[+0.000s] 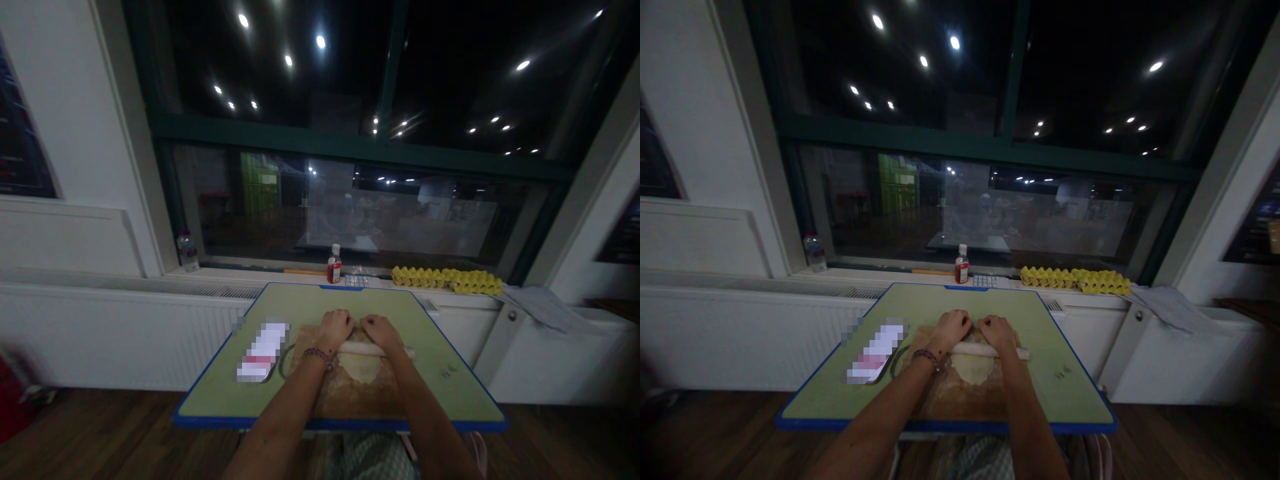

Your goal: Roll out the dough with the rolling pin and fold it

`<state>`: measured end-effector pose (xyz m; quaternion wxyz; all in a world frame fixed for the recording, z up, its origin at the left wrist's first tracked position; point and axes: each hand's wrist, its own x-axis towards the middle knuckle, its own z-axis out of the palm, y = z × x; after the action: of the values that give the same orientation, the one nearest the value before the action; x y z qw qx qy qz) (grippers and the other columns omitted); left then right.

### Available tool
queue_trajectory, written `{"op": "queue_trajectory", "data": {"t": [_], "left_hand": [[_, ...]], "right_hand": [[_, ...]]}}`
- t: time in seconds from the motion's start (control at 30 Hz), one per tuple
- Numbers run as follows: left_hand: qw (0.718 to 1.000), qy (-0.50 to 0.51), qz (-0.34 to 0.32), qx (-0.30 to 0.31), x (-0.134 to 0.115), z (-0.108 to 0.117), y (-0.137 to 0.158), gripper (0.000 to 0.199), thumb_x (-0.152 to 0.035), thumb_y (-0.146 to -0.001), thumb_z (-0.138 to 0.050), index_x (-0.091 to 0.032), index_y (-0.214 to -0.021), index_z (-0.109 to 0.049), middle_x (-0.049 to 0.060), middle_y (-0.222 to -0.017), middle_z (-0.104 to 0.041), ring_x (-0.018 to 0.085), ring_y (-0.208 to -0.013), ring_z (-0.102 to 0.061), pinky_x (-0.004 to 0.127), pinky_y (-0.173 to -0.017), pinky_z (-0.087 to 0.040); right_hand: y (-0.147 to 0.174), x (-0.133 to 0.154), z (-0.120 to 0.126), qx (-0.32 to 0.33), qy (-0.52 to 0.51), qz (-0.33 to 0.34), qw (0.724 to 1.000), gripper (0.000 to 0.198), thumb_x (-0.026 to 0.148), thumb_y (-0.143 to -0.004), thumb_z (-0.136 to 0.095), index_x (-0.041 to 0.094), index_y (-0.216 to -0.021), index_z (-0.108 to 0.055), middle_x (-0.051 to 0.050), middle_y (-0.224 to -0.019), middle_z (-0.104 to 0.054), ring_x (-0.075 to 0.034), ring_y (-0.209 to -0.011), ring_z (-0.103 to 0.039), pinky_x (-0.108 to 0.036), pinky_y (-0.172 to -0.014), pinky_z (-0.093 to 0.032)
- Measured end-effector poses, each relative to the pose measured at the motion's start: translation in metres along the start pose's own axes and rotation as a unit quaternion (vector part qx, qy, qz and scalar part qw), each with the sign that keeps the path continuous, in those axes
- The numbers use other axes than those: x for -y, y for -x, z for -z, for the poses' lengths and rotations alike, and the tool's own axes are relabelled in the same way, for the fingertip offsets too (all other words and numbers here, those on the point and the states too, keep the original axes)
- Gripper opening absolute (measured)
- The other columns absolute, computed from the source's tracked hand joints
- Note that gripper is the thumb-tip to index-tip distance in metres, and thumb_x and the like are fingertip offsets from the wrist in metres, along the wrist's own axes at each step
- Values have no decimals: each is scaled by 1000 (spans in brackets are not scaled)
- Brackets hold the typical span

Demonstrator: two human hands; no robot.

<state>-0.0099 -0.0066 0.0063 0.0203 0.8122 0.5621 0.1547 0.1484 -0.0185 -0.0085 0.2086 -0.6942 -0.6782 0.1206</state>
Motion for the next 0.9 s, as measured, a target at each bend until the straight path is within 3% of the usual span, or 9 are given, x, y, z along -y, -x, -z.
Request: {"op": "queue_trajectory", "data": {"t": [0.9], "left_hand": [[1000,4,-6,2,-1,3,1,25,-24,-92,-47,-16,-96,-70,11,-102,-72,23,-98,-67,30,-88,-46]], "right_hand": [[6,8,6,12,-13,-35,999,40,40,-93,-40,21,-105,-73,-8,-113,-72,-21,-106,-64,-27,-84,-42]]}}
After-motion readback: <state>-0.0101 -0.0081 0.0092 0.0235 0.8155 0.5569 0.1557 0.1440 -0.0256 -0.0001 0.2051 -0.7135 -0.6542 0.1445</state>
